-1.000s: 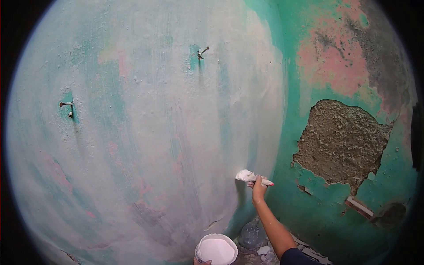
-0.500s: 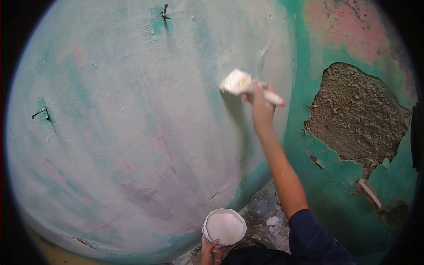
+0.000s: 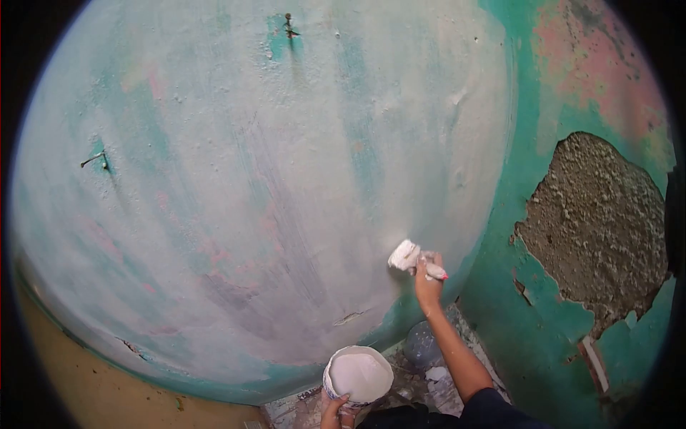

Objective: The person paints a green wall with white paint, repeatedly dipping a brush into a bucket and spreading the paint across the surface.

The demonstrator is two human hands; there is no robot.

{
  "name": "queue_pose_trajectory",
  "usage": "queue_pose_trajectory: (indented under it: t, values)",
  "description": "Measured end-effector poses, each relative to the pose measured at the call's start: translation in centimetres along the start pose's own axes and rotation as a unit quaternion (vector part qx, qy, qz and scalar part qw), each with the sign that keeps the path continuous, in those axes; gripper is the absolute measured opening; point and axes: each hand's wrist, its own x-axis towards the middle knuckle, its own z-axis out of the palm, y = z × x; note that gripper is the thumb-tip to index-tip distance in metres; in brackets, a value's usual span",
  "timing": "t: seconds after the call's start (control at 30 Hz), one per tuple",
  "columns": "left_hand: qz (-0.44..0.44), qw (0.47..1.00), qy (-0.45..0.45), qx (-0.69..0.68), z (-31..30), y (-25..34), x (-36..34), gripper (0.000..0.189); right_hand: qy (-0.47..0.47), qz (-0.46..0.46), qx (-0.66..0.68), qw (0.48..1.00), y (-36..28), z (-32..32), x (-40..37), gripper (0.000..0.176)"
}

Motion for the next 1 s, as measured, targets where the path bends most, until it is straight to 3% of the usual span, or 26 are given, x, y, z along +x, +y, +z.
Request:
queue_pose_trajectory:
  t: [0.07, 0.1, 0.2, 0.23, 0.3, 0.33, 0.4, 0.43, 0.5, 0.63, 0.77, 0.87, 1.0]
  values:
    - [-0.036, 0.996, 0.015, -0.075, 0.5, -1.0, 0.1, 0.053, -0.061, -0.09, 0.034, 0.993, -7.1, 0.0, 2.3, 0.021]
    - [-0.055, 0.992, 0.021, -0.113, 0.6, -1.6, 0.1, 0.054, -0.077, -0.173, -0.037, 0.981, -11.1, -0.4, 3.4, 0.025]
    - [-0.109, 0.967, 0.035, -0.226, 0.9, -4.1, 0.7, 0.056, -0.083, -0.468, -0.16, 0.865, -18.6, -0.1, 8.6, 0.032]
    - [-0.105, 0.966, 0.034, -0.235, 0.1, -5.9, 1.4, 0.056, -0.089, -0.475, -0.157, 0.861, -21.2, 0.3, 9.5, 0.032]
    - [-0.153, 0.928, -0.071, -0.333, -1.6, -9.5, 3.1, 0.057, -0.114, -0.54, -0.186, 0.813, -25.4, 1.0, 10.1, 0.031]
    - [-0.147, 0.925, -0.073, -0.342, 0.0, -8.2, 2.3, 0.057, -0.12, -0.547, -0.183, 0.808, -25.5, 1.1, 10.4, 0.031]
    - [-0.069, 0.97, 0.042, -0.23, 4.2, -3.7, -0.2, 0.045, -0.142, -0.611, -0.216, 0.748, -25.1, 1.1, 10.9, 0.032]
    - [-0.065, 0.968, 0.041, -0.24, 4.3, -4.3, 0.3, 0.045, -0.147, -0.619, -0.213, 0.742, -24.0, 1.3, 10.6, 0.032]
    - [-0.063, 0.979, 0.044, -0.19, 3.2, -6.3, 1.2, 0.037, -0.153, -0.659, -0.287, 0.679, -19.8, 1.0, 9.0, 0.033]
    - [-0.007, 0.99, 0.038, -0.136, 0.8, -10.3, 1.1, 0.039, -0.26, -0.609, -0.288, 0.692, -12.4, -1.3, 5.3, 0.034]
    - [0.078, 0.996, 0.017, -0.05, -1.0, -12.8, 1.6, 0.041, -0.396, -0.544, -0.281, 0.685, -11.3, -2.1, 6.9, 0.035]
    - [0.139, 0.99, 0.002, 0.015, -2.0, -14.0, 2.0, 0.043, -0.377, -0.54, -0.292, 0.694, -16.8, -1.1, 10.0, 0.035]
    - [0.221, 0.972, -0.021, 0.079, -0.1, -15.0, 2.9, 0.046, -0.224, -0.634, -0.267, 0.691, -28.9, 1.0, 13.3, 0.027]
